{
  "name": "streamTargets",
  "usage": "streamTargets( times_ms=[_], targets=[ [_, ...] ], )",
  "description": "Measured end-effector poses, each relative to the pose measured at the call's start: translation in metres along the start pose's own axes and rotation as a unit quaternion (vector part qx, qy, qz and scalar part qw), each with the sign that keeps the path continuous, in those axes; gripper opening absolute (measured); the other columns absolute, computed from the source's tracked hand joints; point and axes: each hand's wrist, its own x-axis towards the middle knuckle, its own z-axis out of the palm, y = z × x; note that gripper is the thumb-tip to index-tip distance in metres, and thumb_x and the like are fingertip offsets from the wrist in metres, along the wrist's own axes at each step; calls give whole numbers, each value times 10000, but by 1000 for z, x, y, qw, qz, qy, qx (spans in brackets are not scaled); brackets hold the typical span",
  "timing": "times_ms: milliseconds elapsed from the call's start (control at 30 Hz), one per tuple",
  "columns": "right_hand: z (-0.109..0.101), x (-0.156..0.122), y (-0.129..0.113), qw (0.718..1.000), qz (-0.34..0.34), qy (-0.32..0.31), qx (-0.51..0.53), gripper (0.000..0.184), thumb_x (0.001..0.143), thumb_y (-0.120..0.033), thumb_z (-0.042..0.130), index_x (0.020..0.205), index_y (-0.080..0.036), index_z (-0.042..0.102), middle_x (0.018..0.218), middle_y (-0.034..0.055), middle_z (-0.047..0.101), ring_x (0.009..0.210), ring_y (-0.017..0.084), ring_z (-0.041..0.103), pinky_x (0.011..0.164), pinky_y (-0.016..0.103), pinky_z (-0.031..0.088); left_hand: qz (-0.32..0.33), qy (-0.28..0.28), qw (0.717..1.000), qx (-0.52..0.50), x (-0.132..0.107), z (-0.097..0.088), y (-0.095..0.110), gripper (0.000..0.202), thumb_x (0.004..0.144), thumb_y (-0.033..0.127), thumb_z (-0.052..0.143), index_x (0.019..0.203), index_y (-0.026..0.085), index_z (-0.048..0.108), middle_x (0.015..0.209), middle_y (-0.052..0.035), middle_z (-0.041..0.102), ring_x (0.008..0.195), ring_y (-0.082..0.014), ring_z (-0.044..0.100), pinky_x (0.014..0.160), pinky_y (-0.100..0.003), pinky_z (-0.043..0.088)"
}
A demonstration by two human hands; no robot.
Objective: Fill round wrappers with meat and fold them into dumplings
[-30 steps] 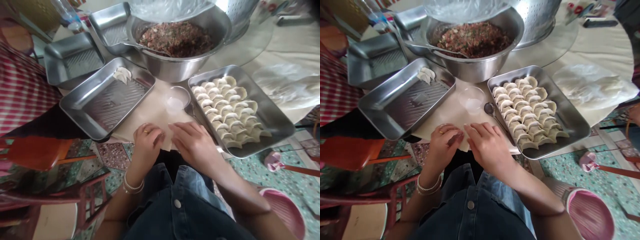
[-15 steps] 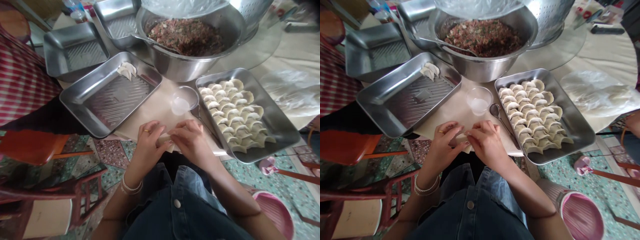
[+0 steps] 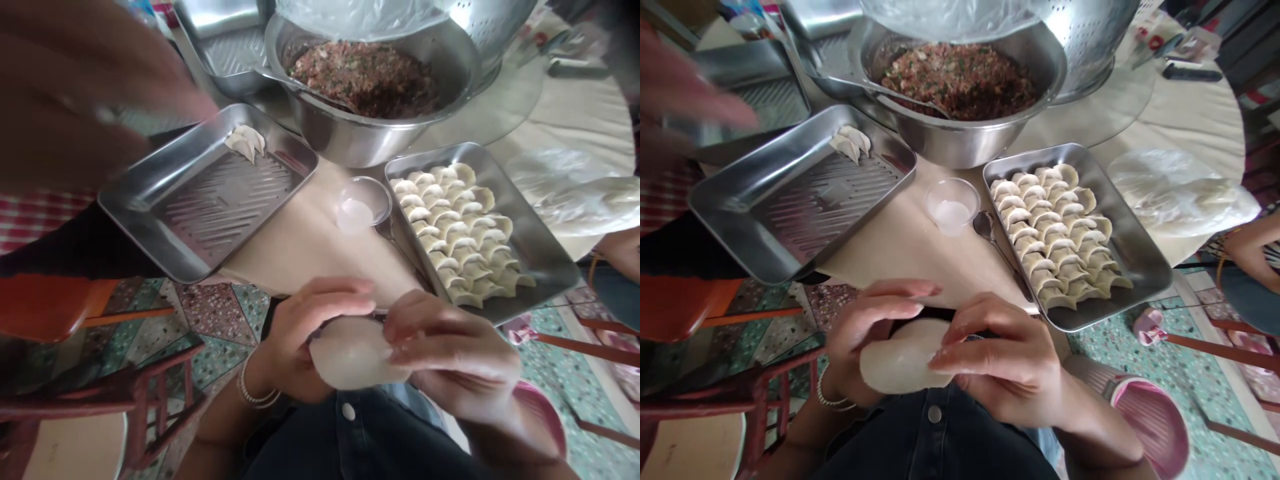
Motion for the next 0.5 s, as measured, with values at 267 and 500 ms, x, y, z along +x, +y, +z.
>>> streamTargets(
  times_ms=[267,500],
  targets=[
    [-59,40,0,971,112,65,-200,321,805,-232,696,1058,-429,688,916,-53,732,745,157,686,603,335,551,-301,88,840,-443,26,29,-8,279,893,210,536,1089,242,732,1105,-13,746,1072,-222,688,973,-346,543],
    [-136,111,62,916,182,193,-302,405,834,-447,630,1179,-235,642,881,52,675,682,146,575,638,324,440,-398,115,751,-515,26,31,-9,366,942,369,483,1081,119,711,1109,-114,736,1041,-242,697,937,-329,550]
  ],
)
